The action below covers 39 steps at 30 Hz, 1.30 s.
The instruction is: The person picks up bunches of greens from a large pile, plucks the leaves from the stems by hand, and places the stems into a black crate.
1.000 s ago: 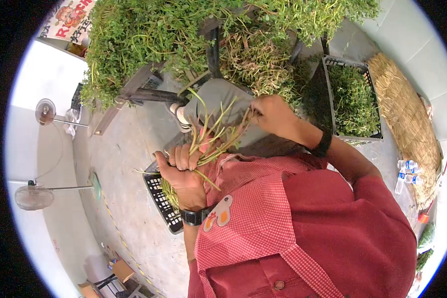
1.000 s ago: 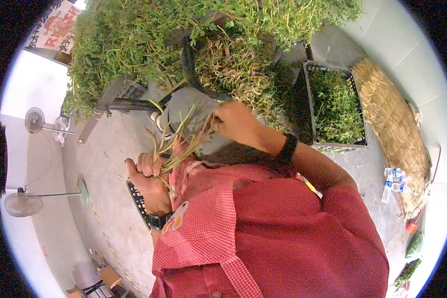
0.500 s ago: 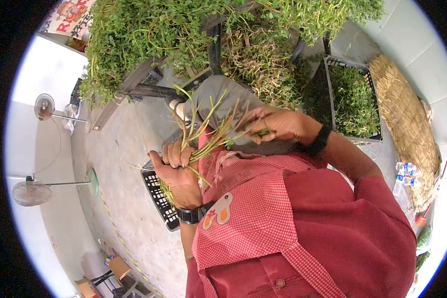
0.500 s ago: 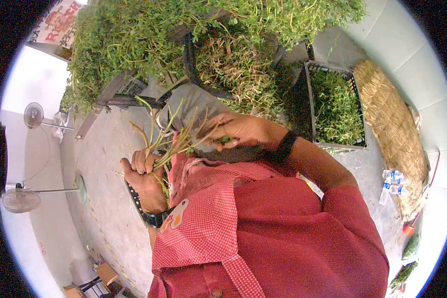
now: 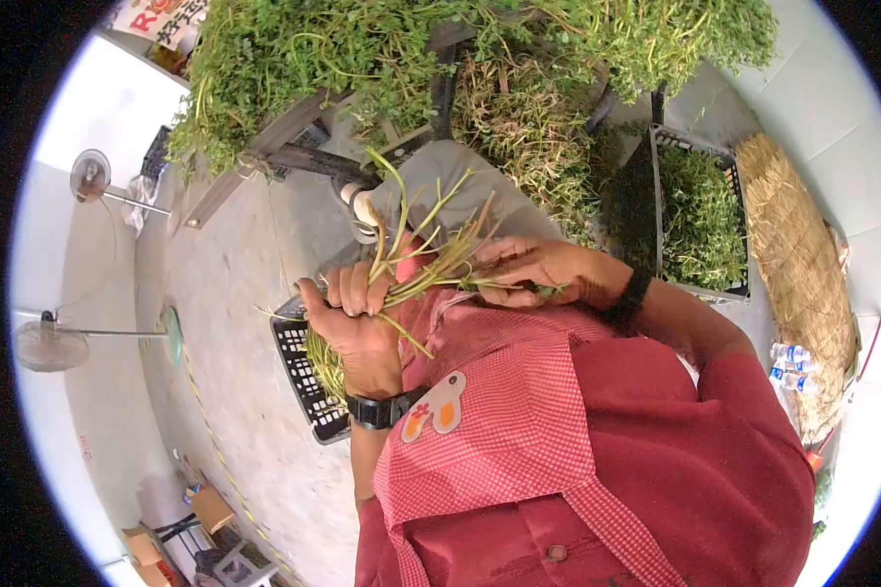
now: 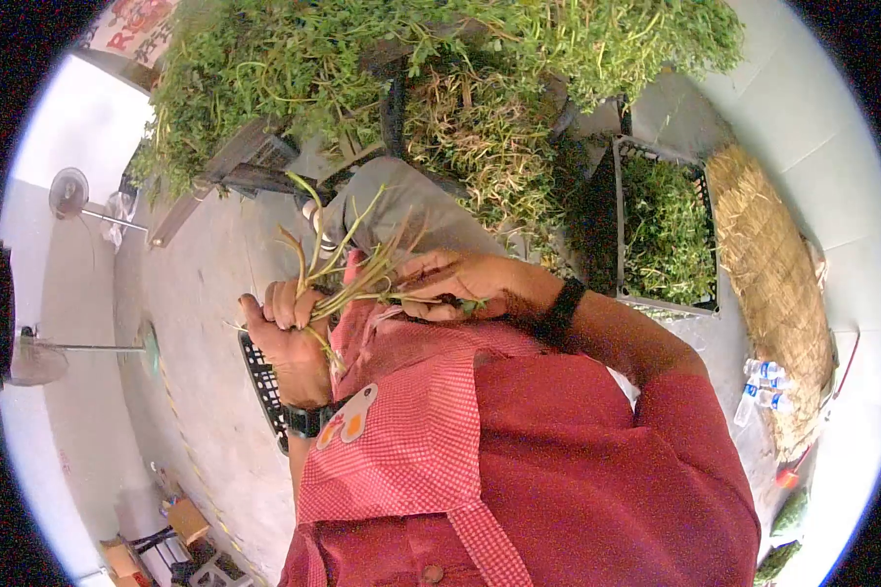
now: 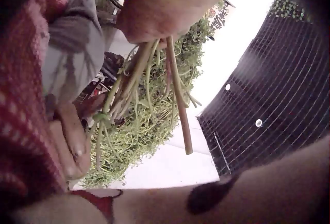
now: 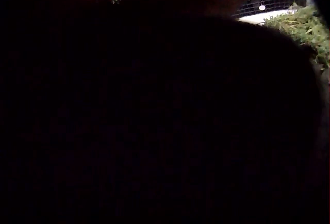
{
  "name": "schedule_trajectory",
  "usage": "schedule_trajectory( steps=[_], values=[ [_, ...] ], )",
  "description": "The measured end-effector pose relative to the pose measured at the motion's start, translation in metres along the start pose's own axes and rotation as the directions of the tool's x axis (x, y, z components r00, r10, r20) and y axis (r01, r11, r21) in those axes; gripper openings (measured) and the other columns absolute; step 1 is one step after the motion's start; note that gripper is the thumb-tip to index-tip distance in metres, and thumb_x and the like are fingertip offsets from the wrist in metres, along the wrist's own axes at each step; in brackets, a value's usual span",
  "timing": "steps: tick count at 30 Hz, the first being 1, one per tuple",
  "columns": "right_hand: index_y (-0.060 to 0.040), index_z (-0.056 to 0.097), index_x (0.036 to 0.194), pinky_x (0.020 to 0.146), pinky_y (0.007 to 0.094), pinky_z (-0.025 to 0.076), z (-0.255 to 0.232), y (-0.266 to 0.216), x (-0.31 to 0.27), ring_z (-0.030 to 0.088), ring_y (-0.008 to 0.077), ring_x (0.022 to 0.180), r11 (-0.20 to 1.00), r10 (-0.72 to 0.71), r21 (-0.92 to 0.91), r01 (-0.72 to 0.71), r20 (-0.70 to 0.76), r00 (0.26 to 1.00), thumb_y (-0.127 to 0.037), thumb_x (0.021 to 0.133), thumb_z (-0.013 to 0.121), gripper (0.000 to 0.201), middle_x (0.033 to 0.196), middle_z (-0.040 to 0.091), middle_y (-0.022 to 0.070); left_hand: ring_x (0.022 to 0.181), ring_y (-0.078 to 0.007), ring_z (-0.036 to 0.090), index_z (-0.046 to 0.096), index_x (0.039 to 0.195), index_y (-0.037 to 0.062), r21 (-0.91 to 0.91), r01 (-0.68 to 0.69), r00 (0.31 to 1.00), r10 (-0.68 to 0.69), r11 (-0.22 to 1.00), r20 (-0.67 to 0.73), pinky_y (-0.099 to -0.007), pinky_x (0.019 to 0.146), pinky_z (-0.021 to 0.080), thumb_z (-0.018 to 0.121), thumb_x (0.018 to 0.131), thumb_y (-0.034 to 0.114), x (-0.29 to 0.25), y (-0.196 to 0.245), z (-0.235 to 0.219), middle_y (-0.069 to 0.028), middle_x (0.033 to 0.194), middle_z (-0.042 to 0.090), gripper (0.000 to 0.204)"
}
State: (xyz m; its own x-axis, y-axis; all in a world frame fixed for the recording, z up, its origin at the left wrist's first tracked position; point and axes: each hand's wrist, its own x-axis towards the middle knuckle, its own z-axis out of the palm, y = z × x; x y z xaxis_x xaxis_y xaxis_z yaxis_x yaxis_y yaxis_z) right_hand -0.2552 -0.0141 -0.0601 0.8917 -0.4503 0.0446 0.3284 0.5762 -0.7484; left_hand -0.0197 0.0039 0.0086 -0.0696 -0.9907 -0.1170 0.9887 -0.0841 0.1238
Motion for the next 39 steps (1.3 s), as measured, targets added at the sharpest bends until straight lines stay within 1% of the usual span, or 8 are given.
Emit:
schedule_trajectory(
  steps=[4, 5, 15, 18, 20, 23, 26, 39],
  values=[
    [-0.0021, 0.054, 0.111, 0.042, 0.0178, 0.035, -0.025, 0.036, -0.004, 0.048, 0.0061, 0.055, 0.883, -0.426, -0.338, 0.327, -0.28, 0.861, -0.022, 0.09, 0.055, 0.028, 0.075, 0.053, 0.0016, 0.04, -0.0114, 0.018, 0.023, 0.052, 0.0168, 0.092, 0.005, 0.997, -0.012, 0.996, 0.082, -0.0257, 0.038, 0.018, 0.028, 0.091, 0.057, -0.001, 0.003, -0.003, 0.0033, 0.046, 0.02, 0.056],
    [-0.0014, 0.056, 0.106, 0.043, 0.0182, 0.036, 0.019, -0.013, -0.008, 0.048, 0.0053, 0.058, 0.968, 0.099, 0.249, 0.013, -0.435, 0.895, -0.021, 0.089, 0.058, 0.026, 0.074, 0.053, 0.0012, 0.04, -0.0114, 0.018, 0.023, 0.052, 0.0168, 0.09, 0.002, 0.996, -0.01, 0.996, 0.087, -0.0257, 0.038, 0.018, 0.028, 0.091, 0.057, -0.001, 0.003, -0.003, 0.0033, 0.046, 0.02, 0.056],
    [-0.0021, 0.061, 0.098, 0.041, 0.0203, 0.03, 0.015, -0.014, -0.001, 0.043, 0.0064, 0.05, 0.993, 0.046, -0.085, -0.086, -0.391, 0.919, -0.013, 0.087, 0.06, 0.016, 0.062, 0.047, -0.004, 0.042, -0.0108, 0.023, 0.026, 0.051, 0.0157, 0.112, 0.056, 0.988, -0.071, 0.992, 0.134, -0.0259, 0.039, 0.019, 0.029, 0.091, 0.059, -0.004, 0.001, -0.004, 0.0032, 0.044, 0.021, 0.059],
    [-0.0014, 0.059, 0.09, 0.041, 0.0211, 0.03, 0.015, -0.023, -0.01, 0.042, 0.0058, 0.052, 0.848, -0.171, -0.48, -0.225, -0.65, 0.74, -0.008, 0.085, 0.057, 0.008, 0.063, 0.046, -0.0029, 0.042, -0.0107, 0.024, 0.028, 0.052, 0.0153, 0.091, 0.069, 0.987, -0.082, 0.993, 0.139, -0.0259, 0.039, 0.02, 0.03, 0.09, 0.059, -0.008, 0.004, -0.003, 0.003, 0.044, 0.022, 0.058],
    [-0.0012, 0.054, 0.085, 0.041, 0.0186, 0.029, -0.016, -0.035, -0.031, 0.044, 0.0068, 0.055, 0.168, -0.572, -0.985, -0.048, -0.137, 0.808, -0.005, 0.083, 0.055, 0.004, 0.07, 0.05, 0.001, 0.042, -0.0107, 0.024, 0.03, 0.053, 0.0151, 0.043, 0.056, 0.985, -0.062, 0.997, 0.158, -0.0259, 0.04, 0.02, 0.031, 0.09, 0.059, -0.008, 0.005, 0.001, 0.0028, 0.045, 0.022, 0.058],
    [-0.0015, 0.048, 0.081, 0.042, 0.0166, 0.029, -0.013, -0.048, -0.043, 0.044, 0.0078, 0.055, 0.95, -0.29, -0.277, 0.147, -0.594, 0.75, -0.005, 0.084, 0.051, 0.005, 0.077, 0.052, 0.0043, 0.04, -0.0084, 0.022, 0.03, 0.054, 0.0165, 0.064, 0.037, 0.99, -0.046, 0.997, 0.133, -0.0241, 0.037, 0.02, 0.034, 0.092, 0.054, -0.01, 0.002, 0.001, 0.0045, 0.044, 0.023, 0.053],
    [-0.0059, 0.046, 0.096, 0.038, 0.0163, 0.03, -0.019, -0.057, -0.044, 0.046, 0.006, 0.056, 0.975, -0.065, 0.145, 0.17, -0.545, 0.836, -0.01, 0.085, 0.056, 0.015, 0.081, 0.053, 0.0046, 0.036, -0.0074, 0.021, 0.033, 0.057, 0.0151, 0.057, 0.097, 0.975, -0.106, 0.994, 0.194, -0.0232, 0.035, 0.019, 0.035, 0.092, 0.051, -0.007, 0.003, -0.002, 0.0045, 0.043, 0.026, 0.051],
    [-0.0022, 0.062, 0.097, 0.054, 0.0164, 0.041, 0.024, -0.063, -0.006, 0.052, 0.0026, 0.062, 0.924, 0.157, -0.285, -0.254, -0.321, 0.934, -0.028, 0.084, 0.064, 0.028, 0.075, 0.06, -0.0021, 0.043, -0.0121, 0.029, 0.036, 0.058, 0.0109, 0.039, 0.326, 0.898, -0.323, 0.944, 0.3, -0.0277, 0.041, 0.027, 0.032, 0.09, 0.06, 0.0, -0.004, -0.003, 0.0006, 0.045, 0.028, 0.058]
  ],
)
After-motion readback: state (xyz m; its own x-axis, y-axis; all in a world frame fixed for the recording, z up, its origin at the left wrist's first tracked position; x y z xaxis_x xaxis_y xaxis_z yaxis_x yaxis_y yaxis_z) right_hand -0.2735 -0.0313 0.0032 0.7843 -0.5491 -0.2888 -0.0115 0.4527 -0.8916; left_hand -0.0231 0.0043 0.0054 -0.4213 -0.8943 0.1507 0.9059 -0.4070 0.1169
